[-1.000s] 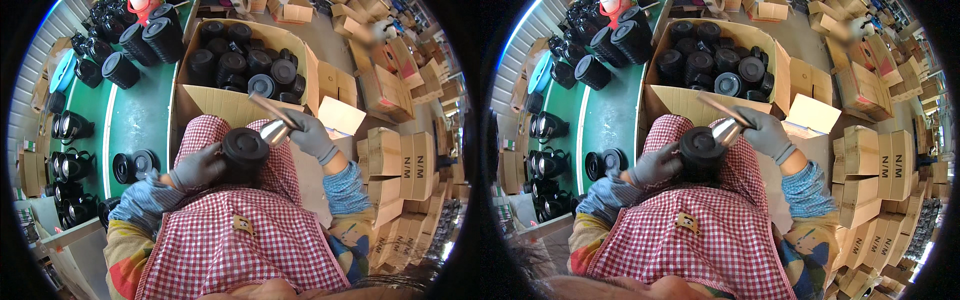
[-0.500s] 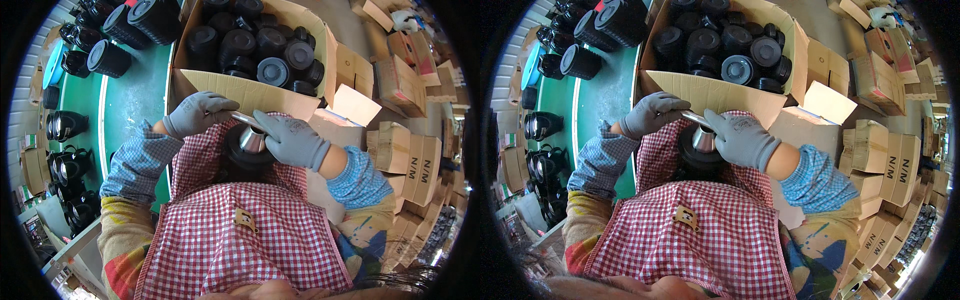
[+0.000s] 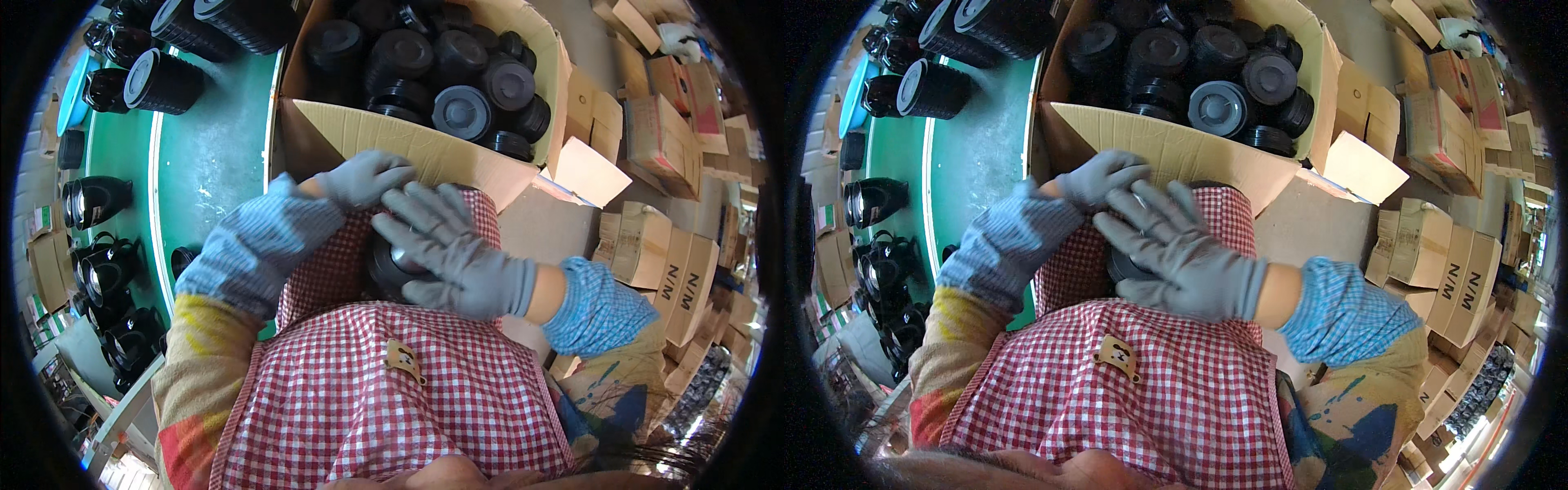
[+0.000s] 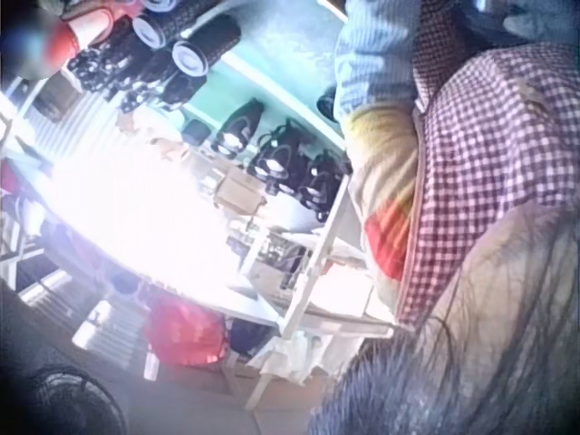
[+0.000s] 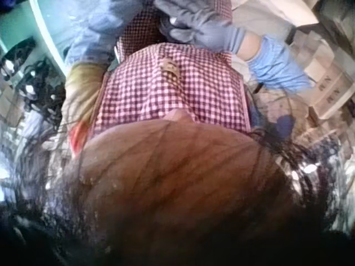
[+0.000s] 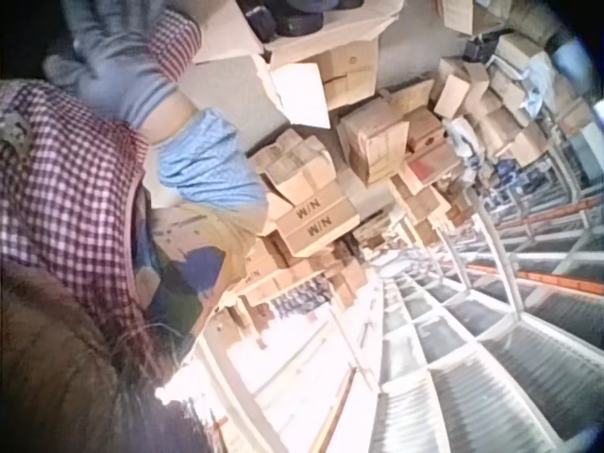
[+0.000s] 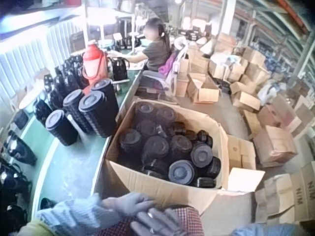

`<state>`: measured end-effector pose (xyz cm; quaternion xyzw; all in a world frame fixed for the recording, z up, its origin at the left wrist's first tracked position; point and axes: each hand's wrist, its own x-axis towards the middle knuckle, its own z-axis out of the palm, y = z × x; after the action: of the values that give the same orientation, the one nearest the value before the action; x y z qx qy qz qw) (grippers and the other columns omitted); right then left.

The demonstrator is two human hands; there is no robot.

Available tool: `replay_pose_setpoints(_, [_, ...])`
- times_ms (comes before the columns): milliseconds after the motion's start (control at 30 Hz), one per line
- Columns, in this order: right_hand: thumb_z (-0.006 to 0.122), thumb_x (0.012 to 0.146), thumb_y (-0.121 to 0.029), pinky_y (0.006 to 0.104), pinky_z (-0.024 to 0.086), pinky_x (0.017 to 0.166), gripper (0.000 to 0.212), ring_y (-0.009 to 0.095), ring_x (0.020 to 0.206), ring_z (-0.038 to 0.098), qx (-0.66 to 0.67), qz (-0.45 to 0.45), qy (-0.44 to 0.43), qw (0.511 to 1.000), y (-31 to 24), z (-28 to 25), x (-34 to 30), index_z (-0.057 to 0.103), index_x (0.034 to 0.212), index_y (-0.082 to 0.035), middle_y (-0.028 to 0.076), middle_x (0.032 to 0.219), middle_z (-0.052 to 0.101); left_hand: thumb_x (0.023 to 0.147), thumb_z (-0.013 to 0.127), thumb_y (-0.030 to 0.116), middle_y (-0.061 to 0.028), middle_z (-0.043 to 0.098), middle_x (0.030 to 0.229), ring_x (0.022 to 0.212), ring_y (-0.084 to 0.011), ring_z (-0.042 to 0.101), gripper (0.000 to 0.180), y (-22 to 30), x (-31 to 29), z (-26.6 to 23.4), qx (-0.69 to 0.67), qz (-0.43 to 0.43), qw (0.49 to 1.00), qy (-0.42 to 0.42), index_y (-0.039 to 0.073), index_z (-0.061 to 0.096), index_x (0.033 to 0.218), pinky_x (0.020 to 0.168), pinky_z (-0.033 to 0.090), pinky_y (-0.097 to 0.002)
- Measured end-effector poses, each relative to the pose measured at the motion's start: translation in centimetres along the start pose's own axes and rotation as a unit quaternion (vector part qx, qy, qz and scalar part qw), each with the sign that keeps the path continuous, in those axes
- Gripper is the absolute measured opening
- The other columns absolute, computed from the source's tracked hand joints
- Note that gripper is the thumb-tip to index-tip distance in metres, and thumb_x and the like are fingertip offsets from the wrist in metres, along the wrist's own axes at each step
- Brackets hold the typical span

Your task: The person repeatedly picks up black kettles from a cardboard box, inserts a cylindrical metal tool into the spout, and places the finished kettles on a green table. The process is repeated for multiple units in a consistent sequence.

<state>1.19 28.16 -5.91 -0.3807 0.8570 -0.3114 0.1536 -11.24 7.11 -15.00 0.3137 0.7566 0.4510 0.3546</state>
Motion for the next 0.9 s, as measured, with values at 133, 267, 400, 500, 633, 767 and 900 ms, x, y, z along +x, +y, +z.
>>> replay_pose_setpoints(133, [0.042,0.098,-0.065,0.0521,0.008,0.126,0.092,0.039,0.152,0.024,0.222,0.013,-0.041,0.974,-1.0,-0.6,4.2,0.018,0.161,-0.003,0.022,0.165,0.023,0.096,0.059,0.02,-0.0145,0.067,0.112,0.091,-0.0262,0.068,0.033,-1.9,4.7,1.8,0.09,0.154,0.983,-0.042,0.003,0.064,0.123,0.085,0.058,-0.0358])
replay_pose_setpoints(267, [0.036,0.095,-0.071,0.0429,0.019,0.126,0.095,0.028,0.154,0.024,0.513,0.037,0.016,0.858,3.3,0.9,2.9,0.015,0.163,-0.008,0.016,0.167,0.022,0.1,0.055,0.021,-0.0139,0.062,0.125,0.107,-0.0259,0.067,0.035,-1.7,0.7,2.1,-0.041,-0.062,0.97,0.232,0.004,0.06,0.131,0.091,0.057,-0.0403])
replay_pose_setpoints(400, [0.029,0.095,-0.073,0.0484,0.024,0.123,0.092,0.023,0.155,0.023,0.736,0.015,0.053,0.675,3.4,0.6,2.9,0.012,0.164,-0.015,0.011,0.169,0.019,0.096,0.066,0.026,-0.0139,0.067,0.113,0.101,-0.0264,0.068,0.028,3.7,-6.6,3.6,-0.059,0.368,0.898,0.233,0.003,0.067,0.111,0.083,0.056,-0.0372])
replay_pose_setpoints(500, [0.025,0.096,-0.073,0.0497,0.028,0.121,0.089,0.024,0.155,0.026,0.722,0.034,-0.007,0.692,3.2,-0.8,3.4,0.011,0.165,-0.018,0.008,0.169,0.022,0.088,0.074,0.037,-0.0061,0.068,0.091,0.086,-0.0252,0.066,0.03,11.4,-5.3,6.2,0.081,0.434,0.887,0.134,0.009,0.072,0.097,0.08,0.052,-0.0399])
replay_pose_setpoints(633, [0.019,0.101,-0.07,0.0449,0.035,0.114,0.082,0.029,0.149,0.037,0.587,0.03,-0.01,0.809,5.0,-1.2,4.3,0.033,0.159,-0.014,0.01,0.161,0.038,0.087,0.075,0.038,-0.002,0.064,0.081,0.074,-0.0209,0.063,0.03,9.4,-4.5,8.0,0.072,0.399,0.906,0.123,0.012,0.072,0.102,0.07,0.048,-0.0365])
replay_pose_setpoints(767, [0.049,0.104,-0.036,0.0442,0.045,0.097,0.032,0.032,0.103,0.064,0.119,-0.171,0.125,0.97,12.2,2.2,6.5,0.068,0.116,-0.013,0.011,0.108,0.071,0.089,0.075,0.029,0.0009,0.062,0.071,0.066,-0.0196,0.061,0.021,10.3,-3.6,7.7,0.014,0.4,0.908,0.125,0.011,0.073,0.1,0.066,0.045,-0.0353])
replay_pose_setpoints(900, [0.055,0.099,-0.044,0.0428,0.049,0.085,0.034,0.03,0.092,0.065,0.04,0.029,0.144,0.988,8.8,1.3,1.0,0.067,0.104,-0.013,0.009,0.087,0.066,0.092,0.075,0.022,-0.0099,0.067,0.077,0.072,-0.0246,0.064,0.025,6.9,-5.0,5.2,-0.206,0.464,0.86,0.058,0.001,0.073,0.103,0.073,0.05,-0.0392])
